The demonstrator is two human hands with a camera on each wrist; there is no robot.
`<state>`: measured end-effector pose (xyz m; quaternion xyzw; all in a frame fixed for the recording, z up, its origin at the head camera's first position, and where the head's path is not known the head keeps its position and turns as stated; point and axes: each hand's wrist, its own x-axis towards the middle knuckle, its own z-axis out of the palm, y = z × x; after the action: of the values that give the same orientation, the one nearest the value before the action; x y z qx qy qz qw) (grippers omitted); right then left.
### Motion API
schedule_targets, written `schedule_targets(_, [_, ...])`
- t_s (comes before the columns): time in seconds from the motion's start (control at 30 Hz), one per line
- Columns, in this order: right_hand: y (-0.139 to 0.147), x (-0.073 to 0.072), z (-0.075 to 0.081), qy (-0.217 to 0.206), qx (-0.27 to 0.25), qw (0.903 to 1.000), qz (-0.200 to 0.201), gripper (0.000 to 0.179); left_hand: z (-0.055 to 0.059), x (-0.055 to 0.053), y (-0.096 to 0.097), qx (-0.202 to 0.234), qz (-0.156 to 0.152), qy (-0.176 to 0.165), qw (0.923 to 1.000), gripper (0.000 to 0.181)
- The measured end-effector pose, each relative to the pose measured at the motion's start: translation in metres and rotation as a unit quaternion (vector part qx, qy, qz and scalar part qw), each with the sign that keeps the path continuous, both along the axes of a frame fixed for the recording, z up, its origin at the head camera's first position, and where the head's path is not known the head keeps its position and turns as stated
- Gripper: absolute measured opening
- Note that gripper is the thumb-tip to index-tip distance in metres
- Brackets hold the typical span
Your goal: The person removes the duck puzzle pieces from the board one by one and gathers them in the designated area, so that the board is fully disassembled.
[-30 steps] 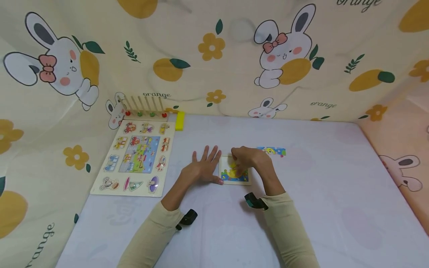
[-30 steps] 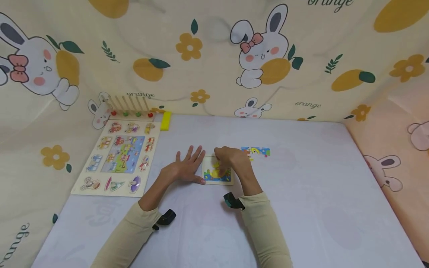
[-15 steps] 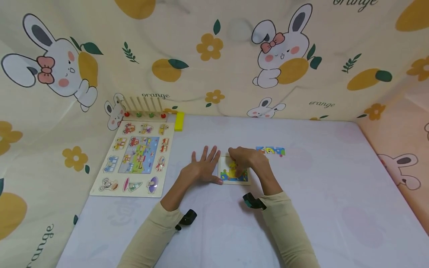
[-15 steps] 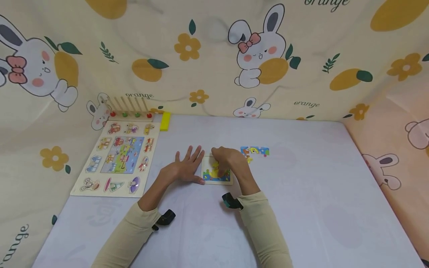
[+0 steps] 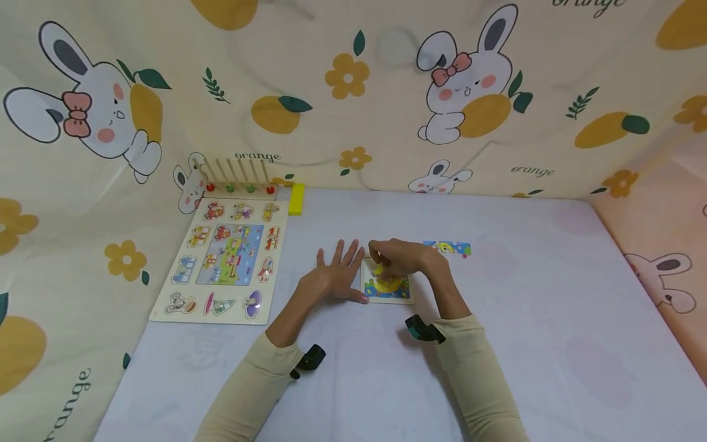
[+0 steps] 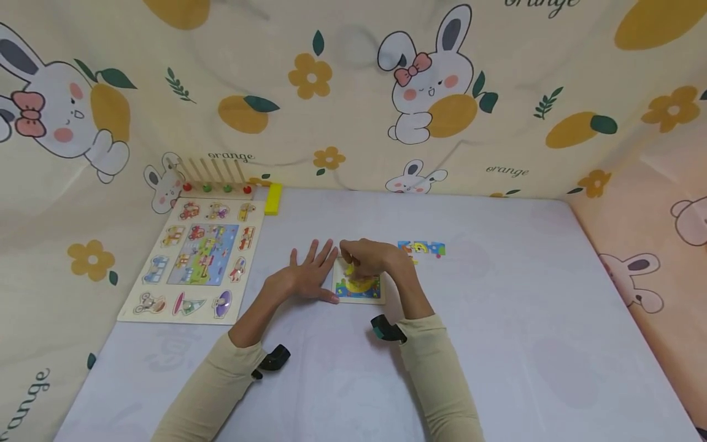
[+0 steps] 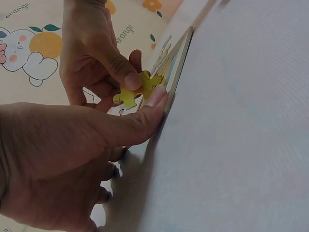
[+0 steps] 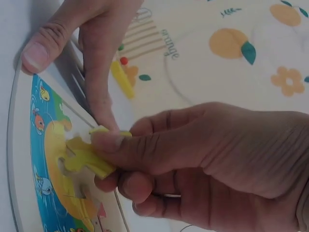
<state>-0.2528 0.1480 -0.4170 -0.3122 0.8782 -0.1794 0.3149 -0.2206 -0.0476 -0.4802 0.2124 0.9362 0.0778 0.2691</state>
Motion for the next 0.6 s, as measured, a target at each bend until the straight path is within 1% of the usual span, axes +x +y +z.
schedule_targets(0.1, [0.004,-0.003,-0.001,-0.028,-0.037,0.9989,-0.008,0.027,0.007,0.003,0.000,0.003,0.005,-0.003,1.0000,0.116])
schedule_targets(0.17, [0.009,-0.005,0.001,-0.037,-0.055,0.9977,-0.014,0.026,0.009,0.004,0.000,0.002,0.006,-0.003,1.0000,0.115])
schedule_targets(0.23, [0.017,-0.006,0.004,-0.040,-0.073,0.9962,-0.023,0.024,0.008,0.004,0.000,0.002,0.006,-0.004,1.0000,0.116])
schedule_targets(0.3, [0.029,-0.007,0.008,-0.034,-0.083,0.9953,-0.037,0.022,0.003,0.001,0.001,0.006,0.004,0.001,1.0000,0.116])
schedule_targets(0.43, [0.060,-0.006,0.020,-0.021,-0.079,0.9920,-0.096,0.019,0.004,0.002,0.001,0.014,0.003,0.004,0.9999,0.116])
schedule_targets(0.53, [0.085,-0.003,0.025,-0.012,-0.067,0.9876,-0.142,0.018,0.013,0.006,0.001,0.017,0.007,-0.001,0.9998,0.114])
schedule_targets(0.6, [0.099,-0.002,0.027,-0.002,-0.057,0.9851,-0.162,0.018,0.016,0.008,0.000,0.016,0.006,-0.001,0.9999,0.113])
